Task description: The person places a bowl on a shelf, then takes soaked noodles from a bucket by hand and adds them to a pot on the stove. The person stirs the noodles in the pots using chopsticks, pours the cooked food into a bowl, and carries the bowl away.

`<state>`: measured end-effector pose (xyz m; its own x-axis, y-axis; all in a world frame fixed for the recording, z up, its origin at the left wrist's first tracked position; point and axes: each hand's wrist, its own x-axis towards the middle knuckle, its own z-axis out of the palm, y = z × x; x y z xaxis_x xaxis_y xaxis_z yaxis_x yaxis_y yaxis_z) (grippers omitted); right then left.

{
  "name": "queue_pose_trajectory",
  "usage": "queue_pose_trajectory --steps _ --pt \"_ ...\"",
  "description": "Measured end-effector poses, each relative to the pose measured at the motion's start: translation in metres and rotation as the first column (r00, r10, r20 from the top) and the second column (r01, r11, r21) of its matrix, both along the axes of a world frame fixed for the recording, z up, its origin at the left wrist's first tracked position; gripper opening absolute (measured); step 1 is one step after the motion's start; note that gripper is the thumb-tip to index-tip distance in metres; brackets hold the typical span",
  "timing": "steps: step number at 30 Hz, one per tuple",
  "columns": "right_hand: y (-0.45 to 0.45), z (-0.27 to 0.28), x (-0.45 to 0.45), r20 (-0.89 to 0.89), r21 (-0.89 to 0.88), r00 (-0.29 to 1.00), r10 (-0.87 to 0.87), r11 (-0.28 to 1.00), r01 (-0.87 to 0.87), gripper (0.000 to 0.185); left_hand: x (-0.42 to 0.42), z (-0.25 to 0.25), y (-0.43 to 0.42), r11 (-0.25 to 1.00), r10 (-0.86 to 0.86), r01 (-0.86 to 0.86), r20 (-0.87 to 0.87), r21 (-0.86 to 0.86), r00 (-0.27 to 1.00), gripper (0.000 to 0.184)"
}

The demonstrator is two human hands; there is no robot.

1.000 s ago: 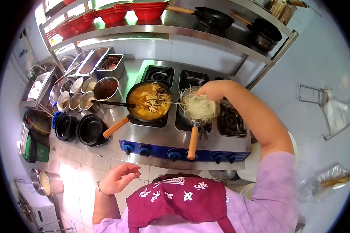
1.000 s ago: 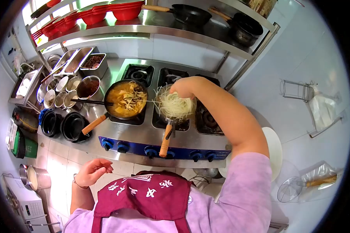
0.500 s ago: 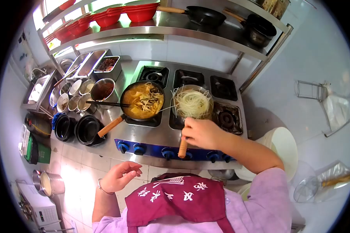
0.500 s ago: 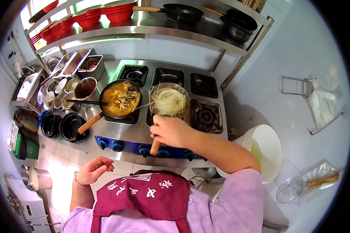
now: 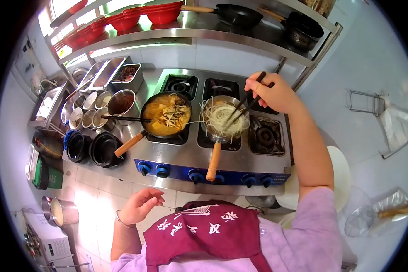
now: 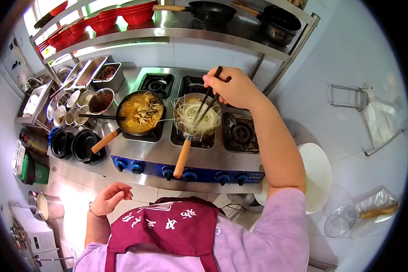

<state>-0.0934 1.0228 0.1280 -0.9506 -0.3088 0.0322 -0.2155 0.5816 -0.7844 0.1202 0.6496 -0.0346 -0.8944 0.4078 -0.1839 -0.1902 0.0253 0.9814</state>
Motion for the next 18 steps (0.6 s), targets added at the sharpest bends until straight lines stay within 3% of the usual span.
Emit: queue_pose_trajectory --steps 2,4,8,10,13,18 --pt "-0.010 -0.018 0.001 -0.008 -0.132 0.999 -0.034 0.991 0.033 0.025 0.000 -0.001 0.004 1.000 -0.013 0.013 0.010 -0.002 1.000 0.026" --pt "-0.014 -0.048 -0.008 -0.019 -0.046 0.996 0.092 0.995 -0.093 0.023 -0.002 0.002 0.008 0.999 -0.032 0.032 0.013 -0.007 0.999 0.026" --pt "0.014 -0.049 -0.016 0.068 -0.158 0.984 -0.167 0.972 0.175 0.023 -0.005 0.008 0.007 0.998 -0.038 0.038 0.003 -0.056 0.999 0.026" --pt "0.038 -0.024 -0.006 0.046 -0.230 0.985 -0.165 0.958 0.172 0.024 -0.005 0.006 0.008 0.999 -0.012 0.013 0.028 -0.053 1.000 0.026" --pt "0.054 0.001 0.008 0.023 -0.187 0.983 -0.183 0.965 0.184 0.023 -0.007 0.005 0.012 0.999 -0.007 0.008 0.020 -0.044 1.000 0.025" --pt "0.047 -0.048 -0.010 -0.022 0.087 0.977 -0.214 0.973 0.215 0.026 -0.014 0.006 0.020 0.993 -0.065 0.066 0.010 -0.097 0.998 0.025"
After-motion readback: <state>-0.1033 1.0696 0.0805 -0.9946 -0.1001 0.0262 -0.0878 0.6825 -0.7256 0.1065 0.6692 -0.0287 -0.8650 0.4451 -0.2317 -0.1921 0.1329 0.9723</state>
